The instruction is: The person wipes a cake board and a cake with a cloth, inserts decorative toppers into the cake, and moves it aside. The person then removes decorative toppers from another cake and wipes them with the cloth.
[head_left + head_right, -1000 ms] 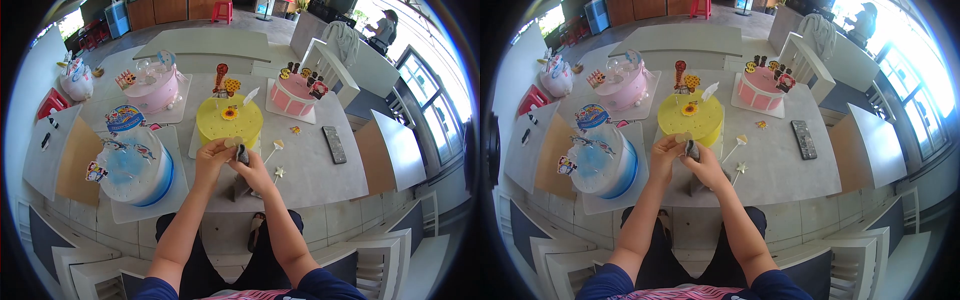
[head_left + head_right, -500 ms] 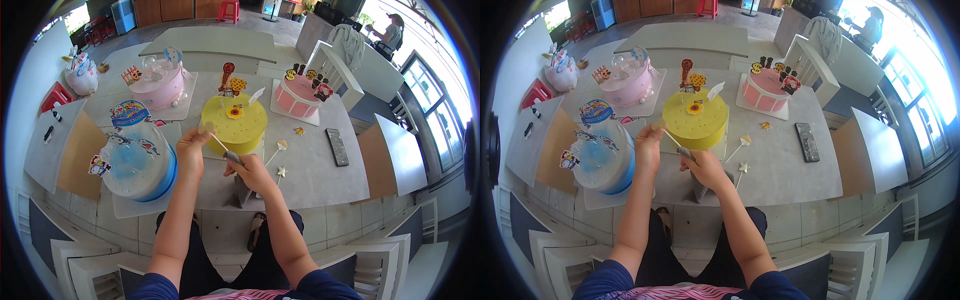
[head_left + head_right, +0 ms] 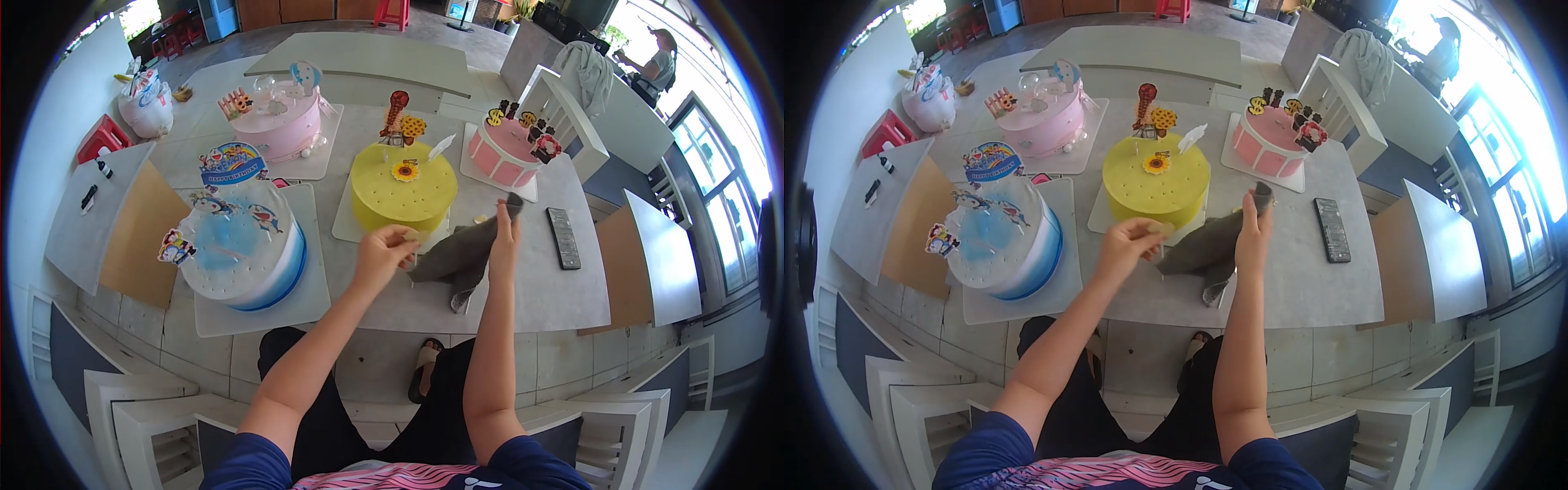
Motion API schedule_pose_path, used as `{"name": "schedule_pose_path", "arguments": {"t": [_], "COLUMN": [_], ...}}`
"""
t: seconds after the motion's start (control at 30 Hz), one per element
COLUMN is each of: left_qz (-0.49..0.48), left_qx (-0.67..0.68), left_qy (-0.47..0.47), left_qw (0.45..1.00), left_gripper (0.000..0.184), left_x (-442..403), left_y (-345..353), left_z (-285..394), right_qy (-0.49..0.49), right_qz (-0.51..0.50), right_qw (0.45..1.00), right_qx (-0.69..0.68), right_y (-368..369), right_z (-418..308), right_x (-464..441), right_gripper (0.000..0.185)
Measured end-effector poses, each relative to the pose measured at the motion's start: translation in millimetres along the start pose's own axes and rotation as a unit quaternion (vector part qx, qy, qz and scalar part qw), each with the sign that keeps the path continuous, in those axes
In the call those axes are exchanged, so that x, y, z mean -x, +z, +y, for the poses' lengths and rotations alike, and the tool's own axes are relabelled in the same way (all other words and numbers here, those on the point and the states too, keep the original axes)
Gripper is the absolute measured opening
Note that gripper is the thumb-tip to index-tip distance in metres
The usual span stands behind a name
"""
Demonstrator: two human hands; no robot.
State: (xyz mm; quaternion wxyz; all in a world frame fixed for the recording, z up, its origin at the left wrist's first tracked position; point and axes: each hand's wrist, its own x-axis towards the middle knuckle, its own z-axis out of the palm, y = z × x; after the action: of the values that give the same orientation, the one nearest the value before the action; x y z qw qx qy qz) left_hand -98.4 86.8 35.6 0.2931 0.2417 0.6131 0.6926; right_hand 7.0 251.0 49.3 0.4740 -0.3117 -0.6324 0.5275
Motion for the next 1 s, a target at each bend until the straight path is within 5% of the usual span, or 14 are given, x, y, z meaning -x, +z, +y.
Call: {"name": "schedule_pose_path", "arguments": {"t": [0.07, 0.13, 0.2, 0.27, 0.4, 0.47, 0.57, 0.6, 0.63, 0.7, 0.77, 1.0], "left_qz": [-0.031, -0.007, -0.021, 0.004, -0.007, -0.021, -0.095, -0.058, -0.093, -0.076, -0.039, -0.084], "left_qx": [-0.037, -0.293, -0.361, -0.484, -0.486, -0.407, -0.396, -0.426, -0.529, -0.597, -0.599, -0.57], "left_qy": [-0.015, 0.127, 0.094, 0.237, 0.266, 0.352, 0.377, 0.487, 0.48, 0.344, 0.302, 0.4], "left_qw": [0.999, 0.948, 0.927, 0.842, 0.833, 0.843, 0.832, 0.76, 0.694, 0.721, 0.741, 0.713], "left_gripper": [0.023, 0.027, 0.032, 0.033, 0.029, 0.022, 0.012, 0.015, 0.015, 0.005, 0.011, 0.012], "left_x": [-2.2, -2.6, -1.5, -2.8, 20.3, 56.9, 130.1, 148.4, 172.8, 225.2, 249.8, 260.2], "left_y": [5.9, 10.3, 13.0, 10.7, 2.8, -8.7, -21.2, -18.1, -17.7, 3.9, 9.7, 0.8], "left_z": [-16.2, -20.5, -26.1, -40.7, -0.3, 58.8, 168.3, 189.7, 224.0, 272.8, 296.3, 293.0], "right_qy": [-0.004, -0.018, -0.064, -0.085, -0.134, -0.157, -0.376, -0.424, -0.504, -0.6, -0.67, -0.772], "right_qz": [0.015, 0.004, 0.056, 0.076, -0.028, -0.171, -0.197, -0.203, -0.182, -0.198, -0.23, -0.276], "right_qw": [0.999, 0.998, 0.991, 0.99, 0.991, 0.972, 0.88, 0.844, 0.798, 0.722, 0.653, 0.532], "right_qx": [0.029, 0.059, 0.1, 0.087, -0.012, 0.026, 0.211, 0.257, 0.276, 0.283, 0.266, 0.213], "right_y": [3.2, -2.8, -7.4, -11.2, -36.2, -54.6, -69.5, -68.2, -62.1, -56.7, -58.6, -73.7], "right_z": [18.2, 15.8, 5.0, -10.2, -58.8, -116.6, -212.4, -243.2, -264.2, -298.2, -314.7, -343.6], "right_x": [-5.1, -6.8, -3.3, 5.4, 31.1, 53.0, 85.8, 100.6, 113.6, 137.0, 151.0, 164.7], "right_gripper": [0.04, 0.044, 0.043, 0.037, 0.027, 0.028, 0.027, 0.027, 0.024, 0.018, 0.018, 0.017]}}
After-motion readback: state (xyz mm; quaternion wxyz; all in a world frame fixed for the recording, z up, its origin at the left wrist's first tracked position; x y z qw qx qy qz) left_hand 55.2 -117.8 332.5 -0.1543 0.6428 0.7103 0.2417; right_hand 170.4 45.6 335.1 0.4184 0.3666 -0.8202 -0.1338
